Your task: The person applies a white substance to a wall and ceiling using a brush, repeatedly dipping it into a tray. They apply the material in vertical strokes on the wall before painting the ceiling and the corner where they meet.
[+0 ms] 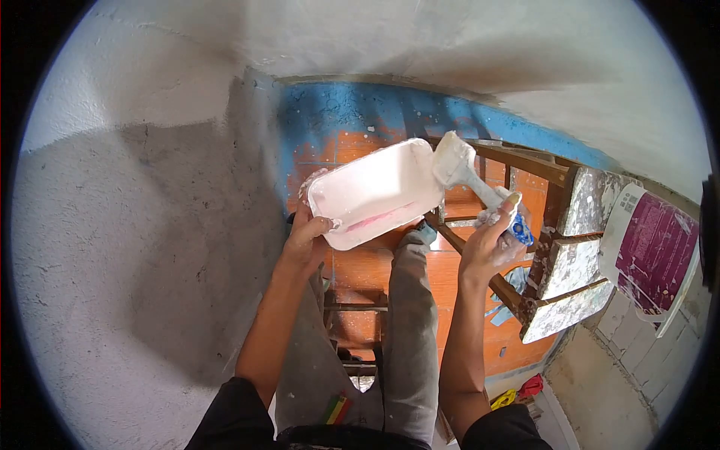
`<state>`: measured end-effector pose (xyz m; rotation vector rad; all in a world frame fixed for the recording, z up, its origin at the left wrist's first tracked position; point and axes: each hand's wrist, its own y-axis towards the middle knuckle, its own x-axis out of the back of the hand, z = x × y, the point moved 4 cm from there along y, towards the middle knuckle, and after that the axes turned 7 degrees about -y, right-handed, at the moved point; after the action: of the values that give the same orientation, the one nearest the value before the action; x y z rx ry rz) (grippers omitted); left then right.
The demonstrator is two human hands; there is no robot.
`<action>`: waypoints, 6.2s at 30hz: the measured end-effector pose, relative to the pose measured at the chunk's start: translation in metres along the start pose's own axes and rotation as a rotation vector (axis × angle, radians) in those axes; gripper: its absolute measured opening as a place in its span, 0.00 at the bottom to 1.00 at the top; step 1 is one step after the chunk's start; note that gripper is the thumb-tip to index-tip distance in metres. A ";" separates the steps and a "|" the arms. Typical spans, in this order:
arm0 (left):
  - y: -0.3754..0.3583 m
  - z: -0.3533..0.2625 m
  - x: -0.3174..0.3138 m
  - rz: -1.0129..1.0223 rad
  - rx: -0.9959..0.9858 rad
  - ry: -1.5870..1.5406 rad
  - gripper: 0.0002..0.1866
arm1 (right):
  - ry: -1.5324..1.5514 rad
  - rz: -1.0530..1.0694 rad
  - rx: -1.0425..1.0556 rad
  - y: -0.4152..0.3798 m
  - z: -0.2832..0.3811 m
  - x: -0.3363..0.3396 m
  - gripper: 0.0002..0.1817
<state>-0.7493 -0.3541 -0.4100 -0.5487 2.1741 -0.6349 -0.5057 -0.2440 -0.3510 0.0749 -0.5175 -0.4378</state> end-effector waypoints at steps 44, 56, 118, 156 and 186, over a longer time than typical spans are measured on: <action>-0.007 -0.020 0.082 -0.136 -0.025 0.006 0.45 | 0.500 0.212 -0.252 0.052 -0.060 -0.189 0.14; 0.002 0.006 0.121 -0.245 0.004 -0.018 0.48 | 0.133 0.335 -0.444 -0.002 -0.271 -0.313 0.20; -0.060 -0.041 0.052 -0.079 0.023 -0.092 0.49 | 0.142 0.353 -0.430 0.061 -0.173 -0.215 0.19; -0.026 -0.018 0.091 -0.148 -0.097 -0.108 0.40 | 0.027 0.453 -0.601 0.035 -0.284 -0.284 0.23; -0.018 0.002 0.122 -0.217 -0.033 -0.138 0.25 | 0.024 0.480 -0.603 0.017 -0.329 -0.321 0.25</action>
<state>-0.8170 -0.4382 -0.4700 -0.8299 2.0151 -0.6567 -0.5866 -0.1058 -0.7819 -0.6130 -0.3467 -0.1076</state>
